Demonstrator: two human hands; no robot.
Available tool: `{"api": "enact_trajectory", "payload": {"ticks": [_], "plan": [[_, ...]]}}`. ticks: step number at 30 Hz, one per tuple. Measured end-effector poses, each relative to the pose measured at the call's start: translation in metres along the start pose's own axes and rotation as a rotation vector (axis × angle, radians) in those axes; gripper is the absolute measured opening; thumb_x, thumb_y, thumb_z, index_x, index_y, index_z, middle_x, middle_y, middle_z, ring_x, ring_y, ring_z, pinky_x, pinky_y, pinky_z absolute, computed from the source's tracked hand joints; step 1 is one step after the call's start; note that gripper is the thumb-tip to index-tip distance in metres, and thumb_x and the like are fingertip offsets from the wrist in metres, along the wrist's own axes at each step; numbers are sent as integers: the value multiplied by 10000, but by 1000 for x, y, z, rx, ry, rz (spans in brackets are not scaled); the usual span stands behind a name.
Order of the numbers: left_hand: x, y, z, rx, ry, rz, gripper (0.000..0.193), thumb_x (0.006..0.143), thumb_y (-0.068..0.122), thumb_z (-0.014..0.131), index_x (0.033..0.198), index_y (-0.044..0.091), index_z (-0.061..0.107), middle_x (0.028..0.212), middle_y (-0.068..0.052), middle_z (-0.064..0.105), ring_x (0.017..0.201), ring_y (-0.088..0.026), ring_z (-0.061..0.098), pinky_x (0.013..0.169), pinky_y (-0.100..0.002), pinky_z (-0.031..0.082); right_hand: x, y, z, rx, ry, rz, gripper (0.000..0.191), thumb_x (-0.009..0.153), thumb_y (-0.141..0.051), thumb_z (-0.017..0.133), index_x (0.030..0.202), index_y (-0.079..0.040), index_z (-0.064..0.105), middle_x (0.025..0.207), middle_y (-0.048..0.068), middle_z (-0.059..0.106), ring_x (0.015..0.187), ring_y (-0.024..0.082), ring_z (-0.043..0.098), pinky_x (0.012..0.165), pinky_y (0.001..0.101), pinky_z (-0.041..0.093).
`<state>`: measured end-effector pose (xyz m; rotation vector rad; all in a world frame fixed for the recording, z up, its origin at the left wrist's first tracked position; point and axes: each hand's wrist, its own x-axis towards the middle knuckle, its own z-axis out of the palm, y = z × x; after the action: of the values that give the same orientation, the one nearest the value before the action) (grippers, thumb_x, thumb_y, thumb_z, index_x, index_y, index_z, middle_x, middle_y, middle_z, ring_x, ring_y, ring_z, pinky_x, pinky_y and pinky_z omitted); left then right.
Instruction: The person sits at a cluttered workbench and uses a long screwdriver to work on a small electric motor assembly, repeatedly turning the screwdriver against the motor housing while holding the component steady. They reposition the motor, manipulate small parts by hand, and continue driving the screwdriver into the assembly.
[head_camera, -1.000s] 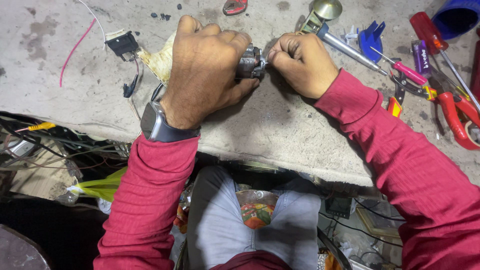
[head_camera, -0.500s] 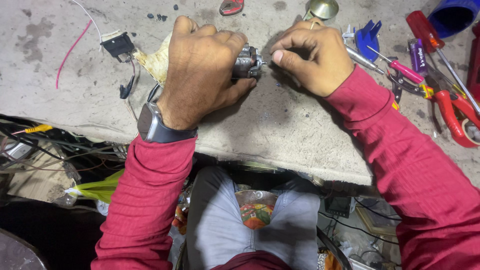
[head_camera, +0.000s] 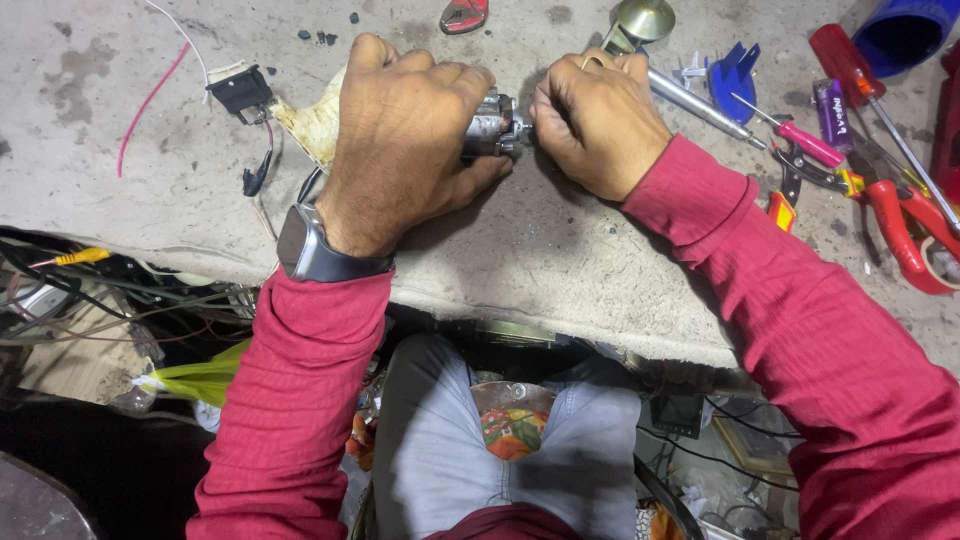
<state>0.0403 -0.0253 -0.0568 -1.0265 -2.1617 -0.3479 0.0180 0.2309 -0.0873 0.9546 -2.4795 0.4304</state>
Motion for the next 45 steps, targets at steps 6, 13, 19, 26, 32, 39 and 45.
{"api": "enact_trajectory", "payload": {"ticks": [6, 13, 19, 26, 32, 39, 45], "plan": [[-1, 0, 0, 28, -19, -6, 570, 754, 474, 949, 1064, 52, 725, 870, -93, 722, 775, -252, 649, 802, -421, 395, 4, 11, -34, -192, -55, 186, 330, 1107, -292, 668, 896, -40, 641, 868, 139, 649, 845, 328, 605, 840, 472, 450], [0, 0, 0, 38, -26, 7, 592, 746, 483, 948, 1076, 47, 721, 875, -96, 724, 778, -254, 654, 813, -423, 397, 1, -12, -48, -92, -236, 151, 392, 863, -288, 810, 1202, -96, 769, 899, 152, 685, 825, 371, 667, 712, 497, 522], [0, 1, -1, 37, -20, 4, 602, 745, 495, 950, 1075, 47, 720, 874, -99, 722, 773, -250, 654, 812, -417, 397, 0, -8, -39, 379, -169, 449, 253, 957, -117, 780, 1198, -47, 744, 982, 73, 785, 860, 160, 735, 781, 318, 585], [-1, 0, 3, 66, -25, -18, 611, 719, 545, 952, 996, 54, 719, 815, -89, 704, 726, -240, 645, 791, -415, 397, 2, -12, -24, 766, -194, 514, 231, 946, 16, 713, 1176, 8, 717, 1013, 60, 770, 900, 88, 717, 824, 234, 601], [-3, -1, 6, 36, -7, -53, 552, 694, 528, 946, 912, 81, 707, 788, -74, 692, 724, -243, 651, 781, -424, 390, 4, -12, -21, 834, -212, 506, 239, 950, 39, 710, 1189, 28, 694, 1032, 63, 761, 917, 81, 699, 829, 223, 572], [-6, -4, 9, 82, -24, -66, 574, 675, 585, 913, 870, 90, 698, 795, -62, 697, 758, -244, 660, 794, -431, 394, 4, -8, -13, 902, -186, 481, 244, 947, 47, 737, 1182, 28, 672, 1019, 54, 742, 928, 73, 691, 849, 218, 573], [-7, -4, 11, 108, -33, -67, 603, 690, 615, 906, 887, 82, 706, 801, -57, 701, 760, -234, 659, 801, -420, 394, 1, -9, -7, 805, -106, 374, 212, 955, 53, 774, 1138, 31, 669, 976, 48, 711, 877, 63, 659, 809, 209, 569]]}}
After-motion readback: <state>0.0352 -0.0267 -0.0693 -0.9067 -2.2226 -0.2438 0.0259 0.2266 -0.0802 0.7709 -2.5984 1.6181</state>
